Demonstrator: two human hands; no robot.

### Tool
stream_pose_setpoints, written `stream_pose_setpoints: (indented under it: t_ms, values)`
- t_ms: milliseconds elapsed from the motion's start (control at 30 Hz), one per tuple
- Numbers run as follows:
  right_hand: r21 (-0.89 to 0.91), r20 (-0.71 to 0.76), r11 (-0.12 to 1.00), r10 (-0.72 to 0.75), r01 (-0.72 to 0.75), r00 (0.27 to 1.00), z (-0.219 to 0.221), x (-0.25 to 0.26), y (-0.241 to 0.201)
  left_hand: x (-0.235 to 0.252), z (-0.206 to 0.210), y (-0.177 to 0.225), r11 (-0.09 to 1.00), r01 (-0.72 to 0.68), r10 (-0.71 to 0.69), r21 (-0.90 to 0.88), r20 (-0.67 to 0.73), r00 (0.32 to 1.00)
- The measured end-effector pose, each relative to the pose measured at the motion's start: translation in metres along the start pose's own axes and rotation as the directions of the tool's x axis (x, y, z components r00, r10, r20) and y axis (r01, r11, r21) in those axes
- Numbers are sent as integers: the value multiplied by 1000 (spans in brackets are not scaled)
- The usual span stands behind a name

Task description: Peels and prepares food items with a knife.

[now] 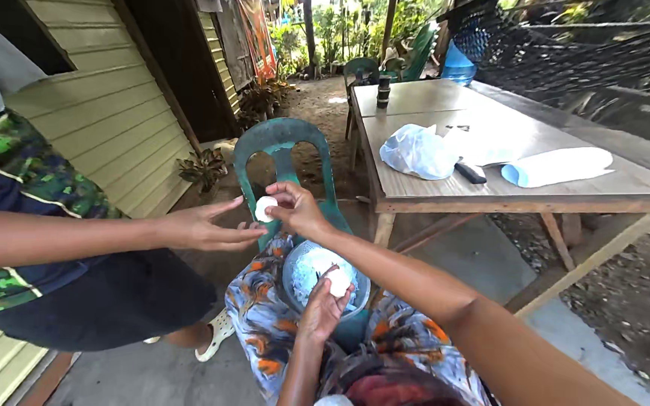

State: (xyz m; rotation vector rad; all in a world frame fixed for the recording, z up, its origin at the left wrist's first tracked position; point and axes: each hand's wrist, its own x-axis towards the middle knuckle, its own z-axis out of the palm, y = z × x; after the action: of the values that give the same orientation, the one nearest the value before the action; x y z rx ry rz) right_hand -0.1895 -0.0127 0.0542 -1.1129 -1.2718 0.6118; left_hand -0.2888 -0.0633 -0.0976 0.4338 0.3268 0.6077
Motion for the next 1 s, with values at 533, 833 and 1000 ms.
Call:
stream_pose_setpoints:
  t_ms: [533, 833, 1000]
  values:
    - [-153, 284, 974, 203, -165, 937, 40, 8, -6, 4, 20, -10, 991, 118, -99, 56, -268, 958]
    - [247, 315, 935, 172, -256, 933, 52, 3, -22, 4, 16, -19, 989, 137, -113, 64, -290, 950]
    - [880, 248, 462, -240, -114, 939, -9, -54, -60, 6, 12, -18, 987, 143, -115, 72, -302, 946]
